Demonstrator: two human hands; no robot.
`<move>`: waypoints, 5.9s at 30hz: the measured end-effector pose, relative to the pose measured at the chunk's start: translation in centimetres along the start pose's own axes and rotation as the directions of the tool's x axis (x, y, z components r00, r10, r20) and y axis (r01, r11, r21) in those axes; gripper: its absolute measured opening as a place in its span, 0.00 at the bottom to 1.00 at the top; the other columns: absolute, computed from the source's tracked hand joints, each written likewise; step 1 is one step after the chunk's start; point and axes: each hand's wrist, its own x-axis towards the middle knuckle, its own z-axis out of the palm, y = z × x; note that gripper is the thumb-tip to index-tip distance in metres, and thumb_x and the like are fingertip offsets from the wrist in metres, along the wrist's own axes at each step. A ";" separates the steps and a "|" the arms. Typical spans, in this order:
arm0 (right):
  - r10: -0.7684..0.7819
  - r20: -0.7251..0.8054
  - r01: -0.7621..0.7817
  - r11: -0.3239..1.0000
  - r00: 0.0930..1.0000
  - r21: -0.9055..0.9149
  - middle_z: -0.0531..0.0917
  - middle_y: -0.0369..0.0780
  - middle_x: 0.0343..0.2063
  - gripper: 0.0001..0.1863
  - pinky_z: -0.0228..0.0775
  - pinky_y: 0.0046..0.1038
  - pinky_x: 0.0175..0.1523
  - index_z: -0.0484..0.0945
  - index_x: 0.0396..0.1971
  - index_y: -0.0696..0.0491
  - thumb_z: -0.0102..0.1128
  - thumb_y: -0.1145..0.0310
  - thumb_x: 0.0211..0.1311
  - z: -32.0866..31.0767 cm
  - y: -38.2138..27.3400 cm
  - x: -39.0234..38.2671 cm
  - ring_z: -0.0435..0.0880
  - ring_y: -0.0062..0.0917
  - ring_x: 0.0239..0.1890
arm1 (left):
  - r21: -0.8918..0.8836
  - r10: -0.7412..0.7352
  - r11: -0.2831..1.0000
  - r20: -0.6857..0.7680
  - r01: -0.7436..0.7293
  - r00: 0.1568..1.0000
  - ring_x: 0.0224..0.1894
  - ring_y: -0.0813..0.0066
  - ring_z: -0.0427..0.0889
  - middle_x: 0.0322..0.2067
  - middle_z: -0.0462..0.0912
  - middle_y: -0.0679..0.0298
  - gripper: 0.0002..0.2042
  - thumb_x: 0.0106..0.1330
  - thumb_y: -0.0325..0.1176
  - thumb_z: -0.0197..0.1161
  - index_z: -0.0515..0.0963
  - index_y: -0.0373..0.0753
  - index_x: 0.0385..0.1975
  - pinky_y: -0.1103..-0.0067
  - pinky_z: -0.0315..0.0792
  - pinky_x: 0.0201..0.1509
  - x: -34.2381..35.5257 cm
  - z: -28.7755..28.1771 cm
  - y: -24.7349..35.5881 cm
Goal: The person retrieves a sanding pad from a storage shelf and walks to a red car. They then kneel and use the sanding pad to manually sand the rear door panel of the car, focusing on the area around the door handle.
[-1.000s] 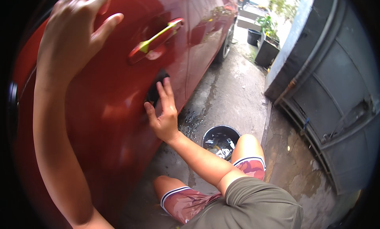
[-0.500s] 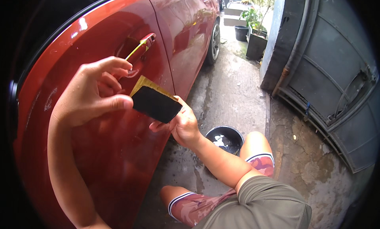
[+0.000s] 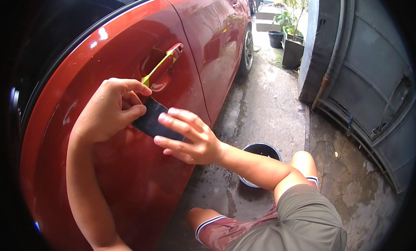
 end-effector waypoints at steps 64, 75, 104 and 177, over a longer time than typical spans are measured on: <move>0.586 0.014 -0.586 0.810 0.810 -0.003 0.42 0.59 0.78 0.37 0.40 0.51 0.80 0.44 0.78 0.63 0.44 0.62 0.78 9.2 2.8 -3.0 0.39 0.62 0.79 | -0.119 0.025 0.992 -0.094 -0.036 0.995 0.34 0.81 0.83 0.33 0.85 0.65 0.15 0.70 0.35 0.70 0.82 0.33 0.50 0.81 0.78 0.41 1.1 0.8 -0.5; 0.584 0.068 -0.588 0.804 0.809 0.086 0.33 0.61 0.78 0.44 0.26 0.51 0.81 0.35 0.78 0.65 0.46 0.58 0.77 9.9 2.2 -5.7 0.32 0.56 0.81 | -0.116 0.024 0.993 -0.107 -0.036 0.994 0.34 0.82 0.83 0.32 0.84 0.65 0.14 0.70 0.34 0.69 0.82 0.33 0.49 0.80 0.79 0.40 1.2 1.1 0.0; 0.759 -0.080 -0.716 0.639 0.646 0.281 0.32 0.64 0.77 0.39 0.24 0.49 0.82 0.35 0.77 0.67 0.34 0.56 0.82 10.2 -0.1 3.0 0.28 0.58 0.80 | -0.004 0.056 0.998 -0.074 -0.057 0.996 0.35 0.84 0.81 0.32 0.84 0.66 0.14 0.69 0.36 0.70 0.83 0.34 0.48 0.81 0.77 0.40 1.1 -0.3 0.9; 0.773 -0.164 -0.759 0.633 0.613 0.150 0.46 0.62 0.77 0.35 0.34 0.51 0.81 0.48 0.76 0.67 0.45 0.71 0.74 8.3 6.4 -1.4 0.43 0.60 0.79 | -0.050 0.079 0.995 -0.100 -0.084 0.992 0.34 0.83 0.81 0.32 0.84 0.66 0.14 0.69 0.34 0.70 0.83 0.34 0.50 0.83 0.76 0.39 1.8 0.9 1.3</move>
